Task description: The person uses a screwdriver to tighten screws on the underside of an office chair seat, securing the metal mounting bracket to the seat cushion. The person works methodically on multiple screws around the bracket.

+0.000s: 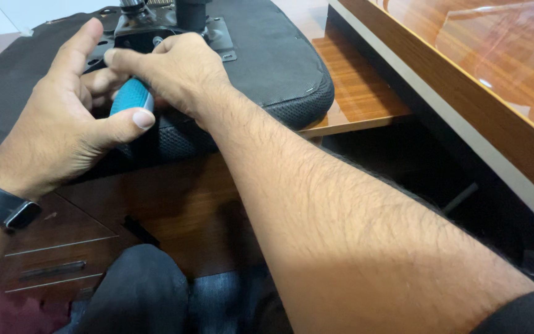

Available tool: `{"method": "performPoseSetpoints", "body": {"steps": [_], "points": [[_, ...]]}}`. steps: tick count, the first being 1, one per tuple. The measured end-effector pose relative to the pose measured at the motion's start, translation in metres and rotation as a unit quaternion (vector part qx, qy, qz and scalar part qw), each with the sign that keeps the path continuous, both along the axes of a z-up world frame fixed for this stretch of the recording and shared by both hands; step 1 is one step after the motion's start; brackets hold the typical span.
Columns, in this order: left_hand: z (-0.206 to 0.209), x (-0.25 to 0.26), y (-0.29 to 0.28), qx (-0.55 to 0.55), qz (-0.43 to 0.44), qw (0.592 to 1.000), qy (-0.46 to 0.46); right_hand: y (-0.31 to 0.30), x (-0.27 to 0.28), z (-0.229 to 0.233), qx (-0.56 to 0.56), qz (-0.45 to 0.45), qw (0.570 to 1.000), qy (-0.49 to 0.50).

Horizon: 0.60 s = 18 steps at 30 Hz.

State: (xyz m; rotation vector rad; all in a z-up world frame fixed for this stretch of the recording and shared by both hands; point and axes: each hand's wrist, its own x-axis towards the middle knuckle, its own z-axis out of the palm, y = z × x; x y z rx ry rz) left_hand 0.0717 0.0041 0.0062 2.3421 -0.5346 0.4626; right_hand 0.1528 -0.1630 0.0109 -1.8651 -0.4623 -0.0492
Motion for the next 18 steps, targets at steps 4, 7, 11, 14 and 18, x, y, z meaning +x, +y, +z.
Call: {"method": "performPoseSetpoints", "body": {"steps": [4,7,11,14,18], "points": [[0.0006,-0.0042,0.0,-0.08,0.014,0.996,0.023,0.0003,-0.0032,0.0011,-0.007,0.018,0.999,-0.026],[0.0025,-0.0038,0.0028,-0.154,-0.003,0.987,0.036,0.0014,-0.0027,-0.0001,0.021,0.006,1.0,0.005],[0.0005,-0.0042,0.0073,-0.054,-0.062,0.997,-0.008,-0.0036,-0.0003,-0.0032,0.118,0.037,0.991,0.059],[-0.0026,-0.0021,0.0054,0.031,-0.005,0.999,-0.003,-0.0041,-0.0001,-0.005,0.123,0.039,0.989,0.067],[0.0003,-0.0019,0.0043,0.002,-0.008,1.0,0.013,-0.0026,-0.0006,-0.0047,0.119,0.023,0.992,0.026]]}}
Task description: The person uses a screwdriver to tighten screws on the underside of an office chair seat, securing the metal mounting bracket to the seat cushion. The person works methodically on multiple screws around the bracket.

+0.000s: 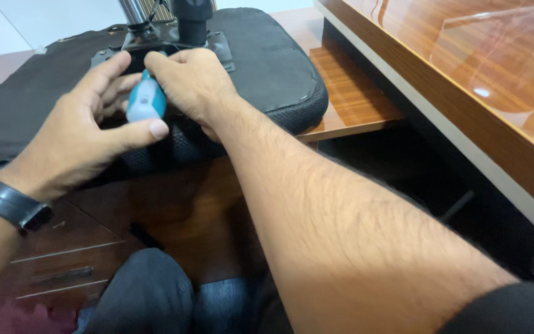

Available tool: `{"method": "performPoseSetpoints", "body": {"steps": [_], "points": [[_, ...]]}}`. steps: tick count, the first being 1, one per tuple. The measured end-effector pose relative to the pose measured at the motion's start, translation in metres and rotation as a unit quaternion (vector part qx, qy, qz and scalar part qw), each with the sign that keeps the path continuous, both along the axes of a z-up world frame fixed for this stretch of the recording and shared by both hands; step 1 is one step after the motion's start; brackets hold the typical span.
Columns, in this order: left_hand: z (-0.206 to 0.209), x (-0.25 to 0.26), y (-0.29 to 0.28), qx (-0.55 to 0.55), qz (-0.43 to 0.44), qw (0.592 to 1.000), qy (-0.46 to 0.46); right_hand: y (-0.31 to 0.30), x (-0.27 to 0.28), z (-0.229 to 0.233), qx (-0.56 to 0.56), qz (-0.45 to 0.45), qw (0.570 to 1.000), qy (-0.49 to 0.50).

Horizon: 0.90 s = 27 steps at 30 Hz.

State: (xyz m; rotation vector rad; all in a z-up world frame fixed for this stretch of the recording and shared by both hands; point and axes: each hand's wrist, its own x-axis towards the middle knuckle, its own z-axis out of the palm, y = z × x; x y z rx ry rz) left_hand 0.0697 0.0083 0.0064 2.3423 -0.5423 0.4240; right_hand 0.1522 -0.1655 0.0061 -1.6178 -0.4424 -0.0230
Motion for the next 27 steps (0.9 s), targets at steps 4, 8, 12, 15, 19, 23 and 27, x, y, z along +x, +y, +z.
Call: {"method": "performPoseSetpoints", "body": {"steps": [4,8,12,15,19,23,27], "points": [[-0.002,0.001,-0.001,-0.011,-0.05,0.998,-0.021,0.0,0.002,-0.001,0.008,0.038,0.999,-0.01],[-0.004,0.002,-0.004,0.023,-0.036,0.998,-0.044,0.003,-0.001,0.002,-0.052,-0.036,0.997,-0.043],[-0.004,0.004,-0.004,0.029,-0.017,0.999,-0.042,0.005,0.001,0.001,-0.092,-0.076,0.992,-0.036],[-0.006,0.008,-0.004,0.026,-0.017,0.999,-0.04,0.005,0.009,0.0,-0.092,-0.085,0.992,-0.034],[-0.004,0.013,-0.006,0.038,-0.026,0.998,-0.044,0.005,0.018,-0.002,-0.078,-0.074,0.994,-0.022],[-0.004,0.013,-0.008,0.045,-0.033,0.998,-0.041,0.004,0.022,-0.007,-0.046,-0.062,0.995,-0.066],[-0.002,0.011,-0.003,0.004,-0.027,0.999,-0.024,0.001,0.019,-0.004,-0.032,-0.015,0.998,-0.051]]}}
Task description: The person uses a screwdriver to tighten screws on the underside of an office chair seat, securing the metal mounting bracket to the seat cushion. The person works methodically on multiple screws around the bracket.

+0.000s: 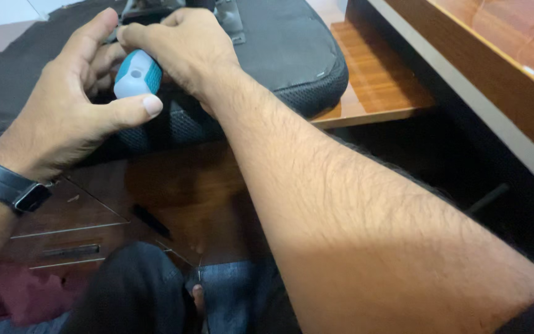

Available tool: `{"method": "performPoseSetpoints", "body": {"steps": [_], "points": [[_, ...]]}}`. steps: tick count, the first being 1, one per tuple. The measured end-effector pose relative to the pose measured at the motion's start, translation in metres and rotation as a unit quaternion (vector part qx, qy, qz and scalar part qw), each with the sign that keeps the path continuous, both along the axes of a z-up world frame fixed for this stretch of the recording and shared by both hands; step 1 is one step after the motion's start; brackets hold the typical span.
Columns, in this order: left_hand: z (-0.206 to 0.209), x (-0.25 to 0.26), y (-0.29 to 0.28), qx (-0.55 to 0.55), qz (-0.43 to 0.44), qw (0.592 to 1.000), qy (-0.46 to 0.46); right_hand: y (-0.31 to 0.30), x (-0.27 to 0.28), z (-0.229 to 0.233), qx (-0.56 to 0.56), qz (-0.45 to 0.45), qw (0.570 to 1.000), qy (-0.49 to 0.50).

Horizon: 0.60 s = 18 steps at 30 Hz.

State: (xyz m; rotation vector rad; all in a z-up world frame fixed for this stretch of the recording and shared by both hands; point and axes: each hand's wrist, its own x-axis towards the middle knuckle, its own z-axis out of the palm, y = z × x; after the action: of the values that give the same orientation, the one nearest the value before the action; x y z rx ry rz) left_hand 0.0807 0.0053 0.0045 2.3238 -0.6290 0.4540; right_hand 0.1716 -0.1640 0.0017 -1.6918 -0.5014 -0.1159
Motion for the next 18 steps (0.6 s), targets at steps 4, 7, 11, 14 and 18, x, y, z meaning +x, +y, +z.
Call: {"method": "performPoseSetpoints", "body": {"steps": [4,7,11,14,18], "points": [[0.001,-0.001,0.001,-0.041,-0.003,0.999,0.034,-0.002,-0.004,0.003,0.045,0.037,0.998,0.038],[0.003,0.001,0.003,-0.093,0.004,0.993,0.074,-0.002,-0.007,0.004,0.102,0.041,0.99,0.084],[0.008,0.0,0.004,-0.128,-0.011,0.988,0.089,-0.001,-0.009,0.009,0.163,0.069,0.973,0.147],[0.01,-0.002,0.001,-0.102,-0.033,0.99,0.091,-0.002,-0.009,0.01,0.096,0.044,0.987,0.122],[0.014,-0.006,-0.006,-0.082,-0.014,0.992,0.094,-0.006,-0.004,0.006,0.049,0.049,0.994,0.079]]}}
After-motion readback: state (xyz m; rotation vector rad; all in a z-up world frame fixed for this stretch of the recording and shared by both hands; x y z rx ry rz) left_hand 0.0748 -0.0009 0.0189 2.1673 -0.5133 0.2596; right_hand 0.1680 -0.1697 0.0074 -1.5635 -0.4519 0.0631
